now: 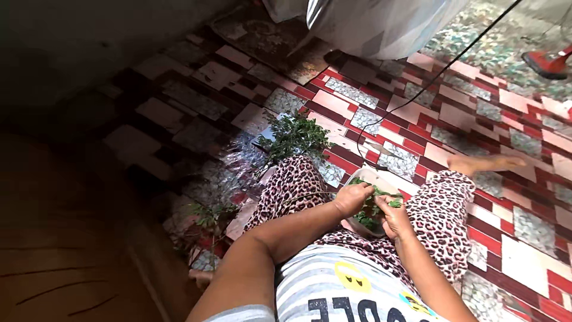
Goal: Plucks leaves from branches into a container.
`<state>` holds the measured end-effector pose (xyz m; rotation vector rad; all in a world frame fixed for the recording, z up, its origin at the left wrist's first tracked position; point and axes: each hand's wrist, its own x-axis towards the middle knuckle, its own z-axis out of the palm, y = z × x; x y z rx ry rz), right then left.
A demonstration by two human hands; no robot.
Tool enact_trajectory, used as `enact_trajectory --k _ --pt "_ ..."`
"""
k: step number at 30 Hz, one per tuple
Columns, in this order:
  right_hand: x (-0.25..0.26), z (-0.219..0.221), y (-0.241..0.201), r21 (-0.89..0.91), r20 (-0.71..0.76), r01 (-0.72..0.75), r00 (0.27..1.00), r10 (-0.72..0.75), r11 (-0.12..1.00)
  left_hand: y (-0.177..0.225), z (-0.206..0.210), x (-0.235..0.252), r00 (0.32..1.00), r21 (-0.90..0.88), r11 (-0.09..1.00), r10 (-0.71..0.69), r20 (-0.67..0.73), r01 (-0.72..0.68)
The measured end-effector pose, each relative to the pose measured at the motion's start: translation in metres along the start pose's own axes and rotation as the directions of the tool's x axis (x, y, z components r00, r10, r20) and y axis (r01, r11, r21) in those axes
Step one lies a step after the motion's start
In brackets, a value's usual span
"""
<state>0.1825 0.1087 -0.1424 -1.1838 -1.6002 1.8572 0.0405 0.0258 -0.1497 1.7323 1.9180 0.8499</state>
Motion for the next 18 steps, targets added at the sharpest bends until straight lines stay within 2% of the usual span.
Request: enact_trajectory --k 3,5,7,9,11,14,16,18 --pt "0.003 0.002 0.008 -0.034 0.031 0.016 0.999 -0.015 0.999 -0.002 0.004 0.0 0.999 -0.015 0.999 0.035 -0.029 -0.036" --pt "0.003 0.0 0.013 -0.064 0.022 0.036 0.999 -0.035 0.997 -0.002 0.005 -0.001 1.0 -0.075 0.997 0.011 -0.02 -0.013" --pt "0.004 -0.005 0.015 -0.128 0.015 0.09 0.996 -0.089 0.988 0.002 -0.003 0.0 0.995 -0.228 0.969 -0.091 0.035 0.096" --pt "0.005 -0.01 0.01 -0.21 0.002 0.147 0.989 -0.149 0.967 0.002 -0.016 0.006 0.975 -0.384 0.896 -0.192 0.115 0.222" --pt "0.002 -0.012 0.001 -0.27 -0.003 0.17 0.984 -0.177 0.948 -0.001 -0.029 0.014 0.962 -0.441 0.855 -0.235 0.139 0.272" --pt "0.001 -0.011 -0.005 -0.343 0.038 0.257 0.965 -0.26 0.904 0.001 -0.057 0.027 0.974 -0.338 0.913 -0.217 0.072 0.228" --pt "0.0 -0.008 -0.005 -0.357 0.082 0.343 0.938 -0.337 0.869 0.011 -0.077 0.033 0.99 -0.246 0.961 -0.137 -0.019 0.128" --pt "-0.001 -0.006 -0.003 -0.335 0.108 0.402 0.915 -0.389 0.852 0.023 -0.09 0.036 0.996 -0.161 0.983 -0.093 0.005 0.093"
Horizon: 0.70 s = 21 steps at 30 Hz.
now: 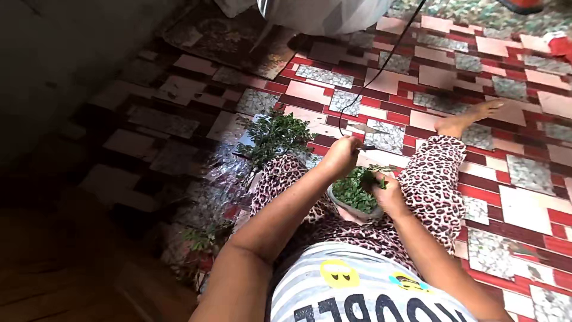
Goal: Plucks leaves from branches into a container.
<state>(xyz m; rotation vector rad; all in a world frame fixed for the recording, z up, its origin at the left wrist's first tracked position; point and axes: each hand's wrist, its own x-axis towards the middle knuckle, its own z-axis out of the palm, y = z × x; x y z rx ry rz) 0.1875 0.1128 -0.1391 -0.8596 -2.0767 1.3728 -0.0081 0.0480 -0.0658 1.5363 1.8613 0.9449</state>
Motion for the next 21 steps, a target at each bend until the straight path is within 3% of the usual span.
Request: enact_trajectory --k 2,5,7,10,13,18,21 --pt "-0.001 0.0 0.005 0.016 -0.012 0.063 0.998 -0.063 0.998 0.009 -0.001 0.003 0.974 0.158 0.985 -0.097 0.203 0.065" --pt "-0.003 0.0 0.011 -0.014 -0.024 0.065 0.998 -0.065 0.998 0.002 0.011 0.011 0.788 0.36 0.921 -0.331 0.519 0.15" --pt "-0.005 0.002 0.016 -0.017 -0.022 0.045 0.999 -0.045 0.999 -0.013 0.02 0.014 0.682 0.309 0.929 -0.361 0.636 0.203" --pt "-0.008 0.004 0.021 0.009 -0.022 0.043 0.999 -0.043 0.999 -0.03 0.024 0.009 0.631 0.035 0.911 -0.313 0.71 0.412" --pt "-0.004 0.004 0.022 0.016 -0.031 0.021 0.999 -0.021 1.0 -0.045 0.03 0.0 0.663 -0.211 0.806 -0.273 0.698 0.553" --pt "0.001 0.002 0.023 0.133 -0.056 -0.011 0.998 0.019 0.991 -0.066 0.049 -0.008 0.789 -0.553 0.602 -0.233 0.568 0.576" --pt "-0.001 -0.002 0.024 0.273 -0.078 -0.073 0.992 0.098 0.959 -0.067 0.058 -0.011 0.874 -0.596 0.647 -0.274 0.401 0.476"
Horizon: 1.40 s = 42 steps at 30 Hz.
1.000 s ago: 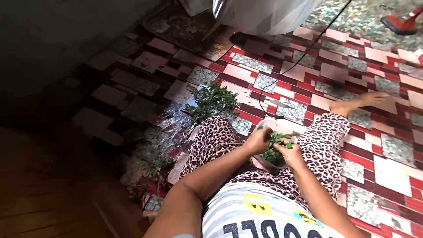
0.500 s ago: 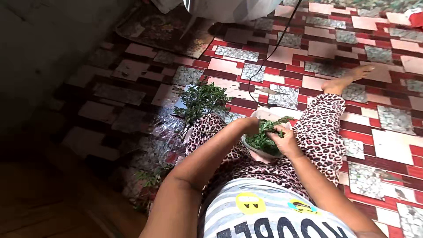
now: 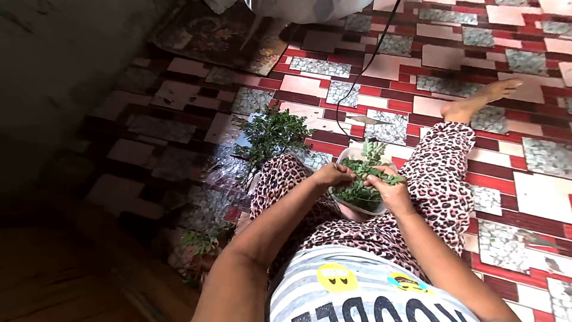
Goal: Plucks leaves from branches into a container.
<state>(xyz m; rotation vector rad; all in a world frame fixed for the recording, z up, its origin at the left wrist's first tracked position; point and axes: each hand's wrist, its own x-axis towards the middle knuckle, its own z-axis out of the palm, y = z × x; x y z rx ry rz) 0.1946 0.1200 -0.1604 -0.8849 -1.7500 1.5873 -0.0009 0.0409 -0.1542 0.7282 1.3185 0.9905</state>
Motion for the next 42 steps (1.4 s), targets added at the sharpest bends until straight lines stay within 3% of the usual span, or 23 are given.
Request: enact_trajectory --k 3,6,8,9,13,15,18,20,22,23,24,26,27,29,31,33,35,37,40,42 --pt "-0.001 -0.005 0.0 0.046 -0.055 0.009 0.998 -0.006 0.999 0.001 0.007 -0.002 0.96 0.353 0.917 0.247 -0.133 -0.187" --pt "0.002 -0.011 -0.002 -0.036 -0.11 0.06 0.992 -0.063 0.998 0.01 0.014 -0.01 0.826 0.811 0.528 0.554 -0.104 -0.251" --pt "0.006 -0.016 -0.004 -0.101 -0.136 0.099 0.984 -0.112 0.99 0.013 0.012 -0.012 0.682 0.925 0.284 0.73 -0.038 -0.253" --pt "0.008 -0.018 -0.006 -0.096 -0.153 0.113 0.98 -0.127 0.989 0.015 0.01 -0.015 0.641 0.939 0.233 0.768 -0.017 -0.254" --pt "0.015 -0.016 -0.013 0.013 -0.134 0.062 0.989 -0.059 0.998 0.014 0.008 -0.026 0.6 0.955 0.186 0.8 -0.012 -0.23" --pt "0.016 -0.007 -0.02 0.119 -0.045 -0.131 0.99 0.137 0.984 0.009 0.012 -0.028 0.582 0.961 0.166 0.813 -0.007 -0.219" --pt "0.018 0.012 -0.027 0.331 0.004 -0.396 0.908 0.419 0.856 -0.004 0.02 -0.025 0.584 0.968 0.144 0.812 0.003 -0.206" --pt "0.016 0.018 -0.022 0.338 -0.044 -0.382 0.906 0.42 0.86 -0.004 0.026 -0.03 0.645 0.95 0.211 0.764 -0.013 -0.231" --pt "0.015 0.017 -0.02 0.287 -0.067 -0.317 0.935 0.349 0.904 0.018 0.023 -0.053 0.742 0.819 0.457 0.668 -0.058 -0.347" --pt "0.014 0.013 -0.019 0.283 -0.067 -0.289 0.945 0.32 0.914 0.033 0.014 -0.068 0.745 0.664 0.597 0.661 -0.089 -0.451" --pt "0.012 0.01 -0.019 0.292 -0.061 -0.267 0.953 0.296 0.918 0.045 0.002 -0.081 0.702 0.424 0.683 0.698 -0.14 -0.594" --pt "0.007 0.005 -0.017 0.301 -0.053 -0.217 0.968 0.244 0.929 0.065 -0.032 -0.095 0.626 -0.076 0.637 0.719 -0.302 -0.767" --pt "0.006 0.003 -0.015 0.298 -0.057 -0.178 0.977 0.204 0.938 0.069 -0.05 -0.094 0.645 -0.19 0.627 0.658 -0.389 -0.755" --pt "0.004 0.003 -0.012 0.274 -0.054 -0.091 0.992 0.11 0.957 0.057 -0.076 -0.07 0.735 -0.125 0.794 0.474 -0.485 -0.595" --pt "0.004 0.003 -0.01 0.24 -0.027 -0.017 0.999 0.024 0.971 0.038 -0.074 -0.041 0.892 0.089 0.958 0.288 -0.348 -0.274" --pt "0.002 0.003 -0.011 0.214 0.009 0.024 1.0 -0.027 0.976 0.034 -0.05 -0.025 0.995 0.244 0.969 0.067 -0.073 -0.047" --pt "0.001 0.001 -0.012 0.192 0.035 0.038 0.998 -0.046 0.981 0.037 -0.029 -0.015 0.987 0.203 0.979 -0.049 0.155 0.017" --pt "0.0 -0.003 -0.012 0.176 0.039 0.036 0.998 -0.043 0.984 0.036 -0.017 -0.01 0.962 0.046 0.998 -0.043 0.268 0.032" --pt "0.0 -0.008 -0.009 0.132 0.027 0.023 0.999 -0.027 0.991 0.031 -0.003 -0.006 0.982 -0.098 0.995 0.001 0.191 0.018" --pt "0.0 -0.011 -0.007 0.09 0.018 -0.005 1.0 0.004 0.996 0.027 0.003 -0.003 0.994 -0.084 0.996 0.016 0.108 -0.007"
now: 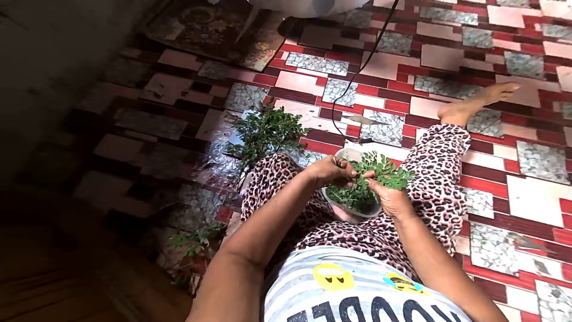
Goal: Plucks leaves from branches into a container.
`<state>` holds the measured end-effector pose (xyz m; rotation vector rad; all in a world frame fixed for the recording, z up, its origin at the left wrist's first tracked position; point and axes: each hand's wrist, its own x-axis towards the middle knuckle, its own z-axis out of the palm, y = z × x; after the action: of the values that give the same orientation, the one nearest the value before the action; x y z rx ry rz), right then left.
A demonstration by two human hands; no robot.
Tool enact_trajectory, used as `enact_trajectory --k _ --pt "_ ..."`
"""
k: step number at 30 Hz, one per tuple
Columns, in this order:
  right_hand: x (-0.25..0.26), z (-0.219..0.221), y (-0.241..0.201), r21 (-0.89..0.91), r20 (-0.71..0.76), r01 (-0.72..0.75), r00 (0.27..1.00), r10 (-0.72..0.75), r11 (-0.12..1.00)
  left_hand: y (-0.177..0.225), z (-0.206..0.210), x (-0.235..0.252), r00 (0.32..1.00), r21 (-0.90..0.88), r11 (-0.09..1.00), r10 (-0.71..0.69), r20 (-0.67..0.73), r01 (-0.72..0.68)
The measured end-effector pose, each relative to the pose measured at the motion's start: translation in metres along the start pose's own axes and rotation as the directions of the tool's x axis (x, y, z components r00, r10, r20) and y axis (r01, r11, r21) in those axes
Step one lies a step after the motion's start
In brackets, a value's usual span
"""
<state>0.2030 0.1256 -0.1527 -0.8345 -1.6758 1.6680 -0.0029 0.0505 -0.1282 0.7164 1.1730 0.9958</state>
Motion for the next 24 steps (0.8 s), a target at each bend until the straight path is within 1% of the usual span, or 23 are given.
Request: enact_trajectory --k 2,5,6,7,8,9,10,11,12,13,14,15,16,18,19,22,24 --pt "-0.001 -0.002 0.0 -0.023 -0.025 -0.063 0.998 0.063 0.998 -0.006 0.003 0.004 0.999 0.06 0.998 0.032 -0.034 -0.03" --pt "0.001 -0.012 -0.007 -0.018 -0.063 -0.135 0.989 0.133 0.991 -0.009 0.009 0.005 0.998 0.045 0.999 0.019 -0.058 -0.017" --pt "0.002 -0.017 -0.012 -0.06 -0.112 -0.146 0.984 0.139 0.987 -0.011 0.012 0.005 0.996 0.04 0.999 0.025 -0.081 -0.022" --pt "0.002 -0.024 -0.018 -0.126 -0.179 -0.119 0.979 0.096 0.985 -0.013 0.015 0.005 0.993 0.043 0.998 0.04 -0.114 -0.035" --pt "0.003 -0.031 -0.023 -0.206 -0.227 -0.041 0.974 -0.008 0.978 -0.019 0.014 0.008 0.99 0.036 0.998 0.055 -0.132 -0.05" --pt "0.003 -0.037 -0.029 -0.278 -0.247 0.073 0.958 -0.144 0.958 -0.026 0.012 0.014 0.988 0.017 0.997 0.071 -0.139 -0.07" --pt "0.003 -0.039 -0.036 -0.325 -0.238 0.195 0.93 -0.28 0.925 -0.032 0.01 0.018 0.986 0.003 0.997 0.082 -0.147 -0.082" --pt "0.002 -0.036 -0.045 -0.335 -0.197 0.297 0.906 -0.375 0.894 -0.035 0.01 0.018 0.984 -0.006 0.996 0.083 -0.155 -0.085" --pt "0.002 -0.03 -0.053 -0.315 -0.113 0.369 0.9 -0.421 0.874 -0.037 0.012 0.016 0.983 -0.011 0.996 0.082 -0.162 -0.085" --pt "0.002 -0.022 -0.057 -0.298 -0.006 0.392 0.911 -0.413 0.87 -0.038 0.013 0.016 0.984 -0.016 0.996 0.081 -0.162 -0.085" --pt "0.005 -0.013 -0.055 -0.299 0.1 0.374 0.927 -0.361 0.878 -0.04 0.012 0.016 0.984 -0.017 0.996 0.086 -0.155 -0.09" --pt "0.008 -0.004 -0.047 -0.32 0.169 0.336 0.94 -0.295 0.886 -0.044 0.011 0.017 0.985 -0.019 0.995 0.094 -0.147 -0.098" --pt "0.012 0.003 -0.033 -0.361 0.194 0.298 0.951 -0.241 0.884 -0.048 0.008 0.019 0.985 -0.012 0.994 0.102 -0.138 -0.105" --pt "0.016 0.011 -0.008 -0.441 0.16 0.219 0.973 -0.163 0.87 -0.054 0.005 0.02 0.987 0.04 0.993 0.111 -0.118 -0.107" --pt "0.017 0.013 0.001 -0.452 0.144 0.167 0.983 -0.113 0.876 -0.056 0.003 0.021 0.988 0.071 0.992 0.111 -0.105 -0.104" --pt "0.016 0.012 0.009 -0.399 0.138 0.001 0.989 0.059 0.917 -0.057 0.002 0.021 0.993 0.117 0.989 0.095 -0.073 -0.086" --pt "0.014 0.01 0.01 -0.358 0.133 -0.051 0.985 0.105 0.932 -0.056 0.003 0.022 0.995 0.139 0.988 0.079 -0.057 -0.07"
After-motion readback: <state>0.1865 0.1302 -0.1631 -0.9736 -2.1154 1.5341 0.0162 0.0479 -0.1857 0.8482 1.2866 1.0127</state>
